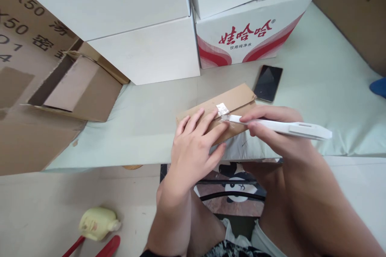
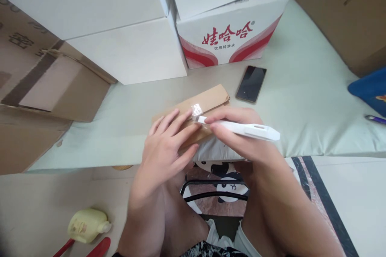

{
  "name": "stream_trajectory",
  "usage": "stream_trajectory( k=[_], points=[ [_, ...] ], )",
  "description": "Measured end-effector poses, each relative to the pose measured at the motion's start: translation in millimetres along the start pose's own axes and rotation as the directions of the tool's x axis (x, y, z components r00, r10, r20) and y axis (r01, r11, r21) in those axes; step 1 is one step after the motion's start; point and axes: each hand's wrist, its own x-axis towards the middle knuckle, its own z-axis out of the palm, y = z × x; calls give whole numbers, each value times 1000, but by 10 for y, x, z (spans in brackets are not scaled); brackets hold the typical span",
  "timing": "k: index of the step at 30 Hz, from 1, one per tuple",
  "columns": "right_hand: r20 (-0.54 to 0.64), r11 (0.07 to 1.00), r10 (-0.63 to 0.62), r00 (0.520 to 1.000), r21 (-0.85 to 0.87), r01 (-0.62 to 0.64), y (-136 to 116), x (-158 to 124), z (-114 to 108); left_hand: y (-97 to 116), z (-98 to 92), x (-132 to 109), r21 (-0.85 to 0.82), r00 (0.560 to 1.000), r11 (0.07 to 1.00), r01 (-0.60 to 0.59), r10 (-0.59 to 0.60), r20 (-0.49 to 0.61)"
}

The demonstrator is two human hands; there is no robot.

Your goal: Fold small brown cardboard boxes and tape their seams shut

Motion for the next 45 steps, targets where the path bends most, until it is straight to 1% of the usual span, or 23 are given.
stream_trajectory(
  k=[7,10,17,20,24,32,40,45],
  points=[
    [69,999,-16,997,-34,18,-28,-1,24,5,-4,-1,2,1000,1000,3,-3,7],
    [81,999,-11,997,-50,15,-19,2,29,8,-4,3,-5,1000,1000,4,-4,8],
    [43,990,33,999,-137,-27,-10,14,59,6,11,-1,7,1000,1000,3,-3,-1],
    [28,989,50,998,-141,-45,-19,18,69,1,16,-3,7,1000,1000,2,-2,-7],
    [13,990,42,999,-134,-40,-22,25,86,-5,22,-1,8,1000,1000,-1,1,-11],
    [20,975,2,1000,-223,2,-16,34,121,-1,14,9,-2,1000,1000,1,-1,-10],
    [-27,970,4,1000,-245,-11,-36,26,139,-4,16,7,-5,1000,1000,4,-4,-14],
    [-27,972,23,999,-232,-28,-34,28,126,-10,19,4,-7,1000,1000,3,-3,-16]
  ],
)
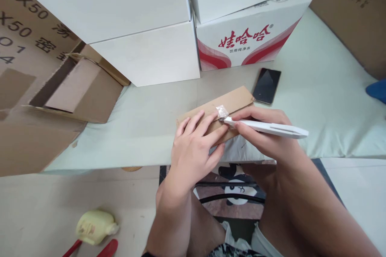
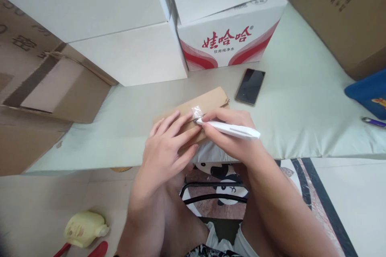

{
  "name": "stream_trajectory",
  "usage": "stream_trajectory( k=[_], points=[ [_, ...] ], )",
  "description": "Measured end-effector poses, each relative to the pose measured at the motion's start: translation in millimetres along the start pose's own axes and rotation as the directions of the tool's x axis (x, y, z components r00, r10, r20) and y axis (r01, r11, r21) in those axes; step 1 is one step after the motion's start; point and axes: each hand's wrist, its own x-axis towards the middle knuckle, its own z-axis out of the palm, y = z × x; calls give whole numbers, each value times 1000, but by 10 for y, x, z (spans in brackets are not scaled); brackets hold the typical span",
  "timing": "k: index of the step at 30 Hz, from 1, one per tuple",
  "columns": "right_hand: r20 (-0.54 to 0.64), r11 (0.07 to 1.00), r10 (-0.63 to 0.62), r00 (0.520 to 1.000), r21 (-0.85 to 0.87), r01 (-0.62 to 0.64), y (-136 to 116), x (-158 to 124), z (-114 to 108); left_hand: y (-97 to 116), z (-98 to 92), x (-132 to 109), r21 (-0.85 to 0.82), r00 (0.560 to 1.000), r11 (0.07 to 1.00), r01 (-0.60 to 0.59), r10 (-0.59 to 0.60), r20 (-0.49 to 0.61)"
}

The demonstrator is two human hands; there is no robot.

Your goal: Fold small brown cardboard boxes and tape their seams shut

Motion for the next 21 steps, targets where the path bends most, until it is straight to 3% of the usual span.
stream_trajectory(
  k=[11,21],
  points=[
    [38,995,25,999,94,-29,12,2,-27,-7,6,-4,2,1000,1000,-6,6,-9],
    [83,1000,-5,997,17,4,30,-8,-8,7,0,3,7,1000,1000,-2,2,-2]
  ],
)
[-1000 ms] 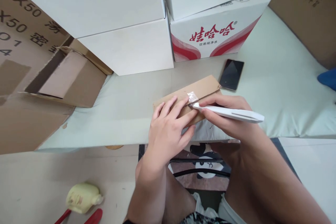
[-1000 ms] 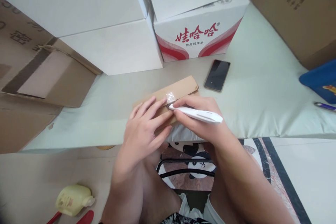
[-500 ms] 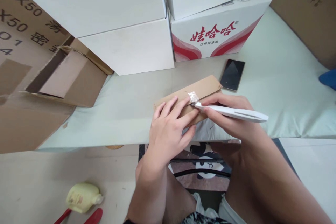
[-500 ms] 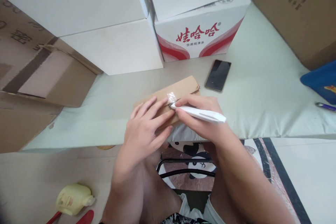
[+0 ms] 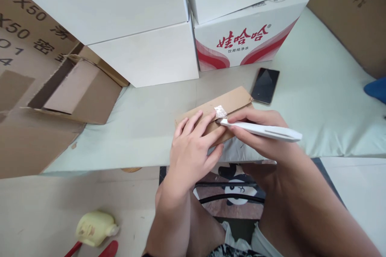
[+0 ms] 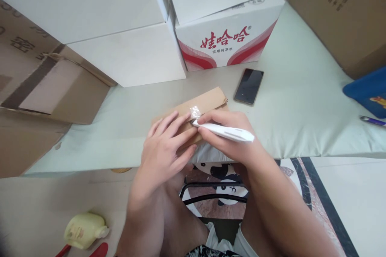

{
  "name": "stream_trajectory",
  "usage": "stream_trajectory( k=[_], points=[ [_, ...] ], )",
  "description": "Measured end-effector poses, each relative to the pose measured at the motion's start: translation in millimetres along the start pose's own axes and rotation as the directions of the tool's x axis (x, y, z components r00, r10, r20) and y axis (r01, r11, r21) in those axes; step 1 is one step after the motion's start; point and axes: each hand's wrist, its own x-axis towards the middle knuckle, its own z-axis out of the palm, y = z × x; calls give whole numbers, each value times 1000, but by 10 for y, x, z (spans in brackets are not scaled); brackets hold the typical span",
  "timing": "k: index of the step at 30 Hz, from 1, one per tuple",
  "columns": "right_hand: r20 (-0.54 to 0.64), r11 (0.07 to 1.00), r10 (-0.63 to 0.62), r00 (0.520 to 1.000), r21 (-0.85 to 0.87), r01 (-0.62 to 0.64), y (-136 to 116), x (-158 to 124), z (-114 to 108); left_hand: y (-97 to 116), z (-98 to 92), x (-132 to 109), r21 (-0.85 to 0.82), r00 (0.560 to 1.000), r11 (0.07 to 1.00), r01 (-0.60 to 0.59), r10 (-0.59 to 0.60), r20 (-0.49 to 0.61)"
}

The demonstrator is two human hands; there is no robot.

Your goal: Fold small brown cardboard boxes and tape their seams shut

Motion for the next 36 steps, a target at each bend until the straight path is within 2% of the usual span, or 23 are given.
stream_trajectory(
  k=[9,17,27,36],
  points=[
    [-12,999,35,999,-17,-35,3,2,1,-3,0,-6,-2,1000,1000,7,-7,-3],
    [45,1000,-12,999,-21,13,3,-2,1,1,-8,5,-15,1000,1000,14,-14,-3],
    [12,999,50,999,-6,-50,-21,2,-21,8,-6,-2,-7,1000,1000,13,-13,2],
    [-12,999,53,999,-10,-53,-25,-2,-13,10,-10,-3,-4,1000,1000,18,-18,6]
  ],
)
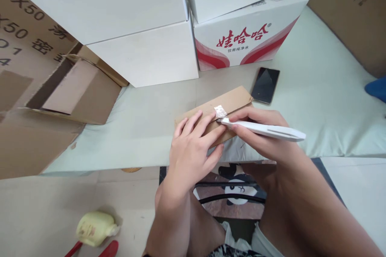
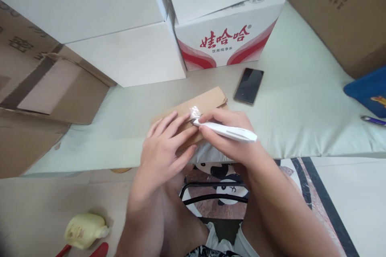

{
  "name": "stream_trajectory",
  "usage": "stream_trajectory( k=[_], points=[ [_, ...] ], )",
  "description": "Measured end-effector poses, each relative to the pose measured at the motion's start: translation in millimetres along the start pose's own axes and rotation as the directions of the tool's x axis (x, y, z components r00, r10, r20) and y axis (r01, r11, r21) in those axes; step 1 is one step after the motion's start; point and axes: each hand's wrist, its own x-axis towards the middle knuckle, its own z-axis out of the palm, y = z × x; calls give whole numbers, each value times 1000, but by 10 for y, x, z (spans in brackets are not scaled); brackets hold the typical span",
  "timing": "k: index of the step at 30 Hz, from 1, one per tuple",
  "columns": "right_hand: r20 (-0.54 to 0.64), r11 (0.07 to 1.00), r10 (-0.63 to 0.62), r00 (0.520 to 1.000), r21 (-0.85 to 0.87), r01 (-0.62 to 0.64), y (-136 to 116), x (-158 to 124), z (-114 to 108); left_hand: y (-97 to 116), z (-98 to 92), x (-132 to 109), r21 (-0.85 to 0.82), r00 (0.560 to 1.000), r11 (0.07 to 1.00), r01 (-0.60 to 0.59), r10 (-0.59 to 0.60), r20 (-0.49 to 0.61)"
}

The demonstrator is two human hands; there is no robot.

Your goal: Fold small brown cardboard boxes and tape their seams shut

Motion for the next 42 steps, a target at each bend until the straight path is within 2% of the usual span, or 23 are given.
stream_trajectory(
  k=[42],
  points=[
    [-35,1000,20,999,21,-19,-2,6,10,4,-2,-2,-2,1000,1000,-2,2,-6]
  ],
)
